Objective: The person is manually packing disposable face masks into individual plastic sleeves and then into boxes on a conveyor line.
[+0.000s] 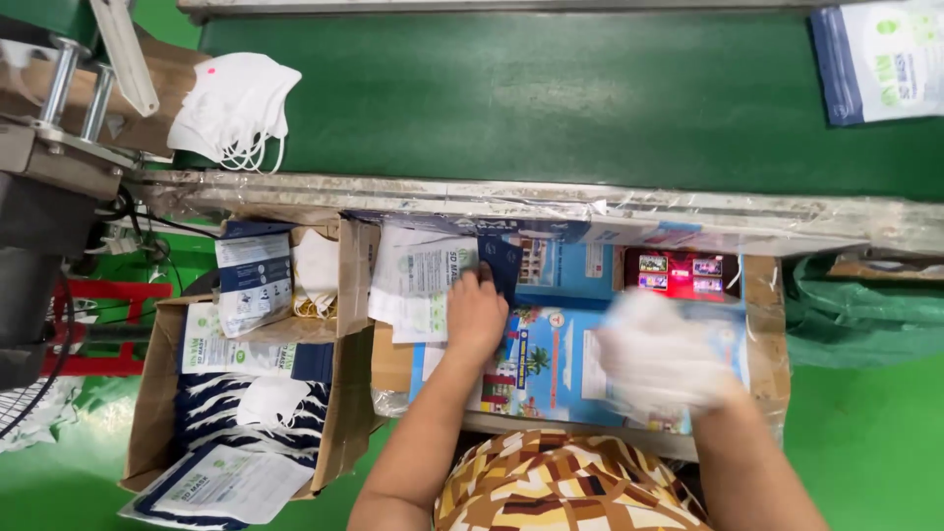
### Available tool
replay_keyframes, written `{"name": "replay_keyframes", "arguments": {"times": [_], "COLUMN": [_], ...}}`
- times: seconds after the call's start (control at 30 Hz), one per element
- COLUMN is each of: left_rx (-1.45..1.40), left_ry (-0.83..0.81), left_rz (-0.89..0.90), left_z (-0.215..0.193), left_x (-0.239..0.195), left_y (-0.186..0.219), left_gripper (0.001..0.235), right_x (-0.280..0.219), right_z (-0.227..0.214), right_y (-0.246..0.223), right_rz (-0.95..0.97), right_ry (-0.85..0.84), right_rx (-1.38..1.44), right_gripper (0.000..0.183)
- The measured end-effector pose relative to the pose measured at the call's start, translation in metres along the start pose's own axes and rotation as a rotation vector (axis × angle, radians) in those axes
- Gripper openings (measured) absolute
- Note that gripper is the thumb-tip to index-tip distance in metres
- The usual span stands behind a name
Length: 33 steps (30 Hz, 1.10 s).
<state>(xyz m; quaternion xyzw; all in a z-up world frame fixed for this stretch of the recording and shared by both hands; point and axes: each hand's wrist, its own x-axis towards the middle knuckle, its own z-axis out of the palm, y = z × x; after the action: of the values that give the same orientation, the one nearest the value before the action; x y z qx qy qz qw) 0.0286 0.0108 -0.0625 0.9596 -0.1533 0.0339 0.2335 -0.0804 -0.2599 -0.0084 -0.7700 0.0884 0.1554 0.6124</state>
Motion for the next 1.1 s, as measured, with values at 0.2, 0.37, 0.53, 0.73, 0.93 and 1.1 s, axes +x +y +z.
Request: {"name": "replay_keyframes", "arguments": {"times": [0.2,0.37,0.53,0.73,0.93,1.1], "left_rx": [0.067,-0.092,-0.733,-0.592,-0.86,-0.702], "left_ry": [-0.05,0.036,0.129,0.241,-0.126,0.067], "left_rz": [-0.073,-0.188,-0.042,0.316,0.121,0.262], "left_z": [0.011,0.01,-0.036,-0.063,-0.047,-0.103], "left_x": [0.009,0.007,-0.02,-0.025,-0.028,-0.006], "left_y": [-0.007,-0.029,0.02,0.038,0.041,0.058], "left_gripper": [0.05,0.023,0.013,0.013,0.01,0.028], "right_x": [0.012,0.009,0.008,0.051,0.038,0.027], "right_z": [0.026,0.046,0.063,0.061,0.057,0.062], "right_y": [-0.013,-0.023,-0.063,0.004,0.015,0.022], "right_rz": [-0.288,-0.494,-0.079,-0.164,-0.033,-0.047], "right_ry": [0.284,0.265,0.035,0.394,0.074,-0.105], "right_rx": [-0.29,-0.745,0.128,-0.1,0.27,0.129], "right_gripper": [0.04,0.045,0.046,0.028,0.022,0.021]}}
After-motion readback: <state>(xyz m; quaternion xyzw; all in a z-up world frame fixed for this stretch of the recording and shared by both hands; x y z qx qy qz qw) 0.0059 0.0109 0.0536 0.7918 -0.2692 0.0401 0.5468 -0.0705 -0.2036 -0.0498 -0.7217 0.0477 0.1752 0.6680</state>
